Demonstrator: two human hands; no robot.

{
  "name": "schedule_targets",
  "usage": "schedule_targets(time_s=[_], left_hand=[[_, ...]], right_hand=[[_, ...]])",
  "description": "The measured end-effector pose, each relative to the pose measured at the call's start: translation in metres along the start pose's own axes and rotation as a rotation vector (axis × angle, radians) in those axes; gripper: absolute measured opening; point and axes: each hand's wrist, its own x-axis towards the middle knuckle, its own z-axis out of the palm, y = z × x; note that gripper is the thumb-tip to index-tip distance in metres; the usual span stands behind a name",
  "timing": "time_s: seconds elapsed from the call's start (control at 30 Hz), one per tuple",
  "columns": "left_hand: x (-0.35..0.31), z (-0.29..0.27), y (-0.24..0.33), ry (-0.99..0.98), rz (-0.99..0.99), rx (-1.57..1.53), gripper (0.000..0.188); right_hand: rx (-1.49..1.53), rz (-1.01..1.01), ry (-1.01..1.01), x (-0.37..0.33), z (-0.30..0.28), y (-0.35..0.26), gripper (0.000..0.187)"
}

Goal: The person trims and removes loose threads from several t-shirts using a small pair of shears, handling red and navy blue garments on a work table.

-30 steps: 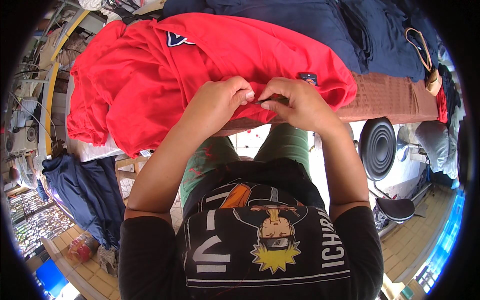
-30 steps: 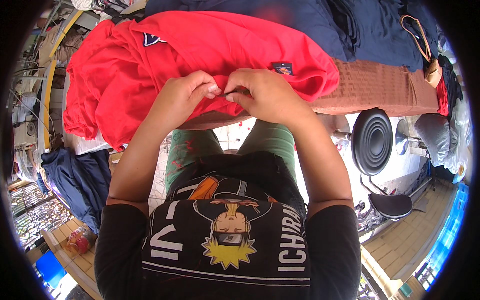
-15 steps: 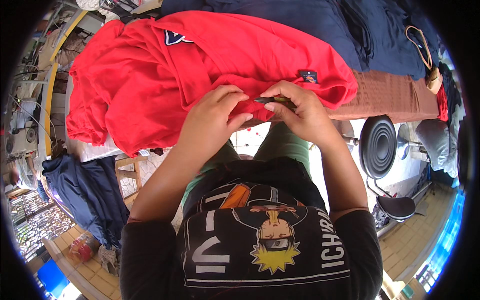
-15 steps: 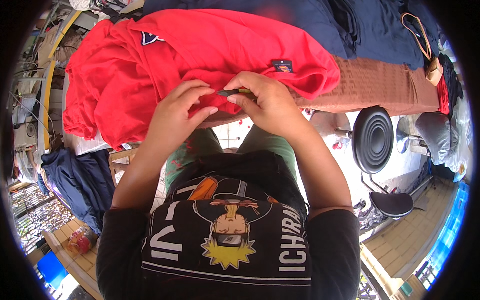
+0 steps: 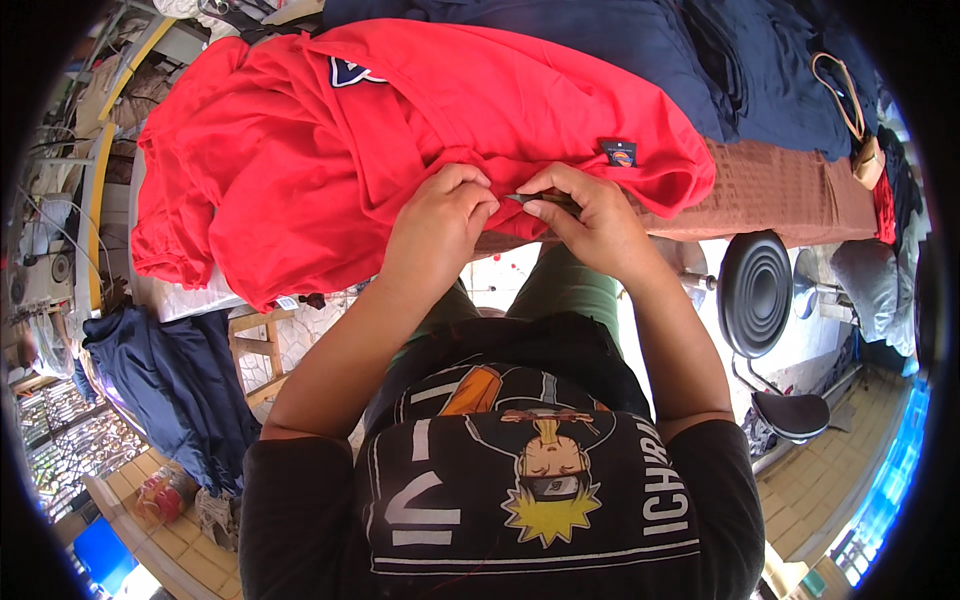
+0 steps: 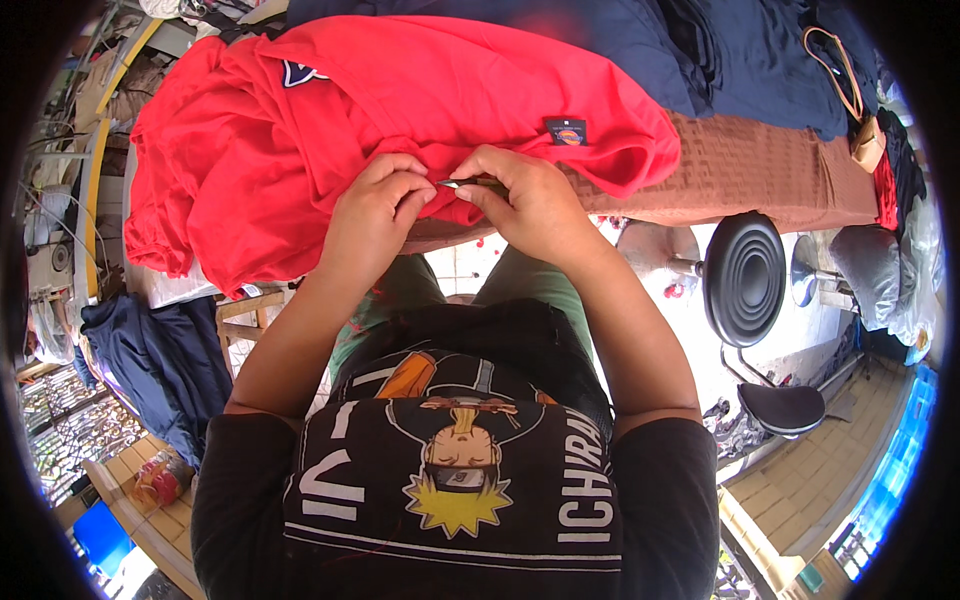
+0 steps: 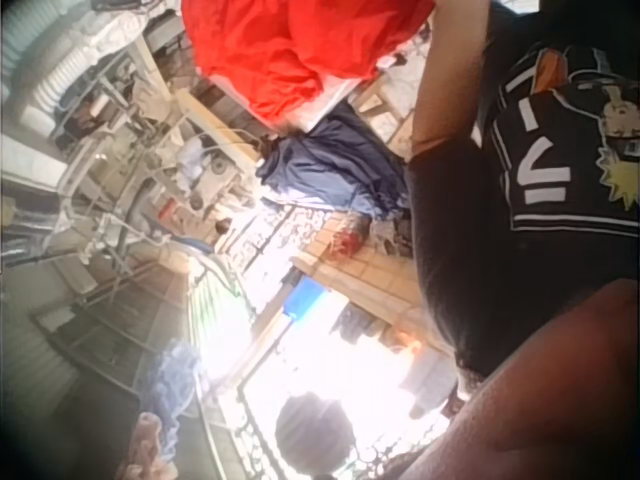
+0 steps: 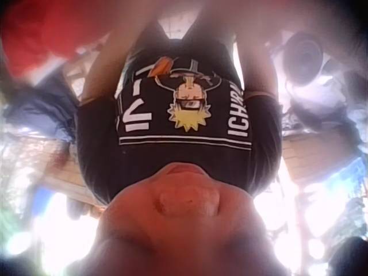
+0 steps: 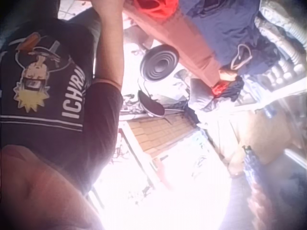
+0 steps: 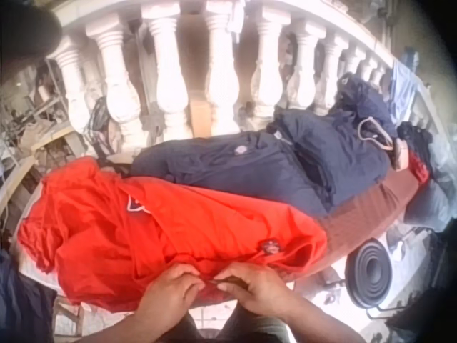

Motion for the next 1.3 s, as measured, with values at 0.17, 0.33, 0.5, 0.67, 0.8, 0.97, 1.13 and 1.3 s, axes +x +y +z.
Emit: schedule_targets(time_s=[0.17,0.33,0.5,0.67,0.8,0.97,1.13,1.3], left_hand=[[0.006,-0.007,0.007,-0.103,-0.167,-0.042,0.015],[0.006,-0.007,0.008,-0.117,-0.197,-0.006,0.016],[0.007,-0.007,0.009,-0.116,-0.171,0.032,0.016],[0.009,-0.014,0.017,-0.117,-0.209,-0.009,0.016],[0.020,-0.065,0.023,-0.300,0.274,-0.389,0.031],[0.025,-0.128,0.033,-0.321,0.306,-0.503,0.049],[0.024,-0.090,0.034,-0.226,-0.081,-0.575,0.019],[0.029,-0.041,0.020,-0.342,-0.148,-0.312,0.026]], right_hand=[[-0.014,0.017,0.002,0.000,-0.001,0.001,0.014],[-0.081,-0.060,-0.001,0.000,0.000,-0.001,0.014],[-0.254,-0.081,-0.009,0.001,-0.001,-0.008,0.017],[-0.467,-0.135,-0.040,0.002,-0.004,-0.018,0.018],[-0.349,-0.100,0.017,0.000,-0.014,-0.021,0.017],[-0.078,-0.155,0.118,0.004,-0.023,-0.023,0.028],[-0.112,-0.021,-0.022,0.006,-0.001,-0.011,0.023],[0.055,0.040,0.024,0.005,0.001,-0.013,0.014]])
